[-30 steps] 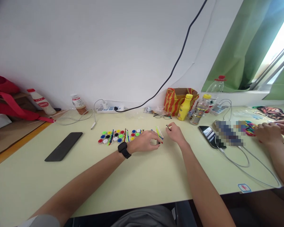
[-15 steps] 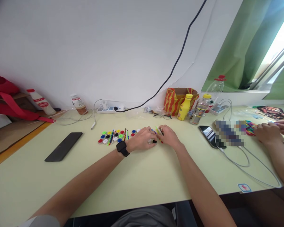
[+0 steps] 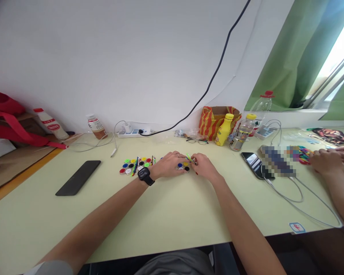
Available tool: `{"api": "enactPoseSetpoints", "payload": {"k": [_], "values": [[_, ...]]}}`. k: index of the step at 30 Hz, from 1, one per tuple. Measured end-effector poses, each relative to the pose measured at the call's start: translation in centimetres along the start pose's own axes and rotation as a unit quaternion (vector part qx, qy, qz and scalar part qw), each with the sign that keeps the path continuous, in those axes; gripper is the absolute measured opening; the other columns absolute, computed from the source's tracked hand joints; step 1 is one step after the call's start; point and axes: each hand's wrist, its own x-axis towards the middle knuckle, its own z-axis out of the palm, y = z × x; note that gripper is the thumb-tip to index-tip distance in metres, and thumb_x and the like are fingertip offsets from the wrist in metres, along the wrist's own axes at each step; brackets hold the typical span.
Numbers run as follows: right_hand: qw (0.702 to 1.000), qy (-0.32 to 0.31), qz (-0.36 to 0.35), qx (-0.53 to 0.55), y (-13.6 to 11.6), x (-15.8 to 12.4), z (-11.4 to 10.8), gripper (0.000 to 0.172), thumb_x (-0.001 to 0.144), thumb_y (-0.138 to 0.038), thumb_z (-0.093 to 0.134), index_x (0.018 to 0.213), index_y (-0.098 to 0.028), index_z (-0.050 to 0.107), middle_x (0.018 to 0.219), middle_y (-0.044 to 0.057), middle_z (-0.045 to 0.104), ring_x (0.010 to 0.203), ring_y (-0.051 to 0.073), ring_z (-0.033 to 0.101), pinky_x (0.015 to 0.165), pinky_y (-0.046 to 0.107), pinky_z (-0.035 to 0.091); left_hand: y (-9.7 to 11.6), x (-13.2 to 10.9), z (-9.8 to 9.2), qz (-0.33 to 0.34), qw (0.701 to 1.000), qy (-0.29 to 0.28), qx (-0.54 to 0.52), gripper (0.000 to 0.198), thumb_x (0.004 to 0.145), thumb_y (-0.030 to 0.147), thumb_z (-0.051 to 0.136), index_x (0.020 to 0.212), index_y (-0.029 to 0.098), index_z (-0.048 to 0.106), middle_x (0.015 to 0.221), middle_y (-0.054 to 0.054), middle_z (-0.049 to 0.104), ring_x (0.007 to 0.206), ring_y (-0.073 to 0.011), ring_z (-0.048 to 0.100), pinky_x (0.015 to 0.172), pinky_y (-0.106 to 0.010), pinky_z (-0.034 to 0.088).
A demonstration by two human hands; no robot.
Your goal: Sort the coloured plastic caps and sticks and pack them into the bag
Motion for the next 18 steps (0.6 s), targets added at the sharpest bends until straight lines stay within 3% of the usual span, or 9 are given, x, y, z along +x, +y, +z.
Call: {"api": "enactPoseSetpoints", "payload": {"k": [5, 11, 14, 18], "values": [[1.000, -0.012, 0.005, -0.007, 0.3, 0.1, -0.2, 0.015, 0.089, -0.025, 0.060, 0.099, -0.020, 0.070, 0.086, 0.004, 0.068, 0.073, 0.017, 0.061, 0.067, 0.026, 0.042, -0.3, 0.0, 0.3, 0.021, 1.000, -0.016, 0.017, 0.022, 0.096, 0.033, 0.065, 0.116, 0.033, 0.074, 0.128, -0.003, 0.071, 0.123, -0.0275, 0.058, 0.099, -0.039, 0.043], [0.999, -0.003, 0.020, -0.039, -0.2, -0.1, -0.2, 0.011, 0.091, -0.023, 0.059, 0.094, -0.021, 0.069, 0.086, 0.005, 0.071, 0.077, 0.019, 0.062, 0.067, 0.028, 0.039, 0.0, 0.0, 0.5, 0.022, 0.999, -0.007, 0.022, 0.025, 0.096, 0.036, 0.065, 0.119, 0.031, 0.072, 0.126, -0.005, 0.073, 0.122, -0.0275, 0.059, 0.100, -0.041, 0.044], [0.997, 0.015, 0.038, -0.061, -0.6, -0.4, -0.3, 0.011, 0.093, -0.028, 0.060, 0.096, -0.023, 0.069, 0.087, 0.006, 0.072, 0.078, 0.021, 0.062, 0.065, 0.029, 0.035, -0.2, 0.1, -0.5, 0.014, 1.000, 0.006, 0.012, 0.030, 0.095, 0.036, 0.066, 0.125, 0.031, 0.070, 0.125, -0.006, 0.073, 0.123, -0.0281, 0.059, 0.102, -0.042, 0.044], [0.998, -0.001, 0.042, -0.055, -0.9, -0.7, -0.3, 0.012, 0.093, -0.030, 0.061, 0.100, -0.024, 0.070, 0.079, 0.004, 0.072, 0.072, 0.020, 0.062, 0.065, 0.029, 0.037, -1.1, -0.5, -3.8, -0.010, 0.998, 0.059, 0.011, 0.037, 0.097, 0.038, 0.065, 0.131, 0.024, 0.069, 0.128, -0.011, 0.071, 0.123, -0.0289, 0.060, 0.106, -0.044, 0.045]]}}
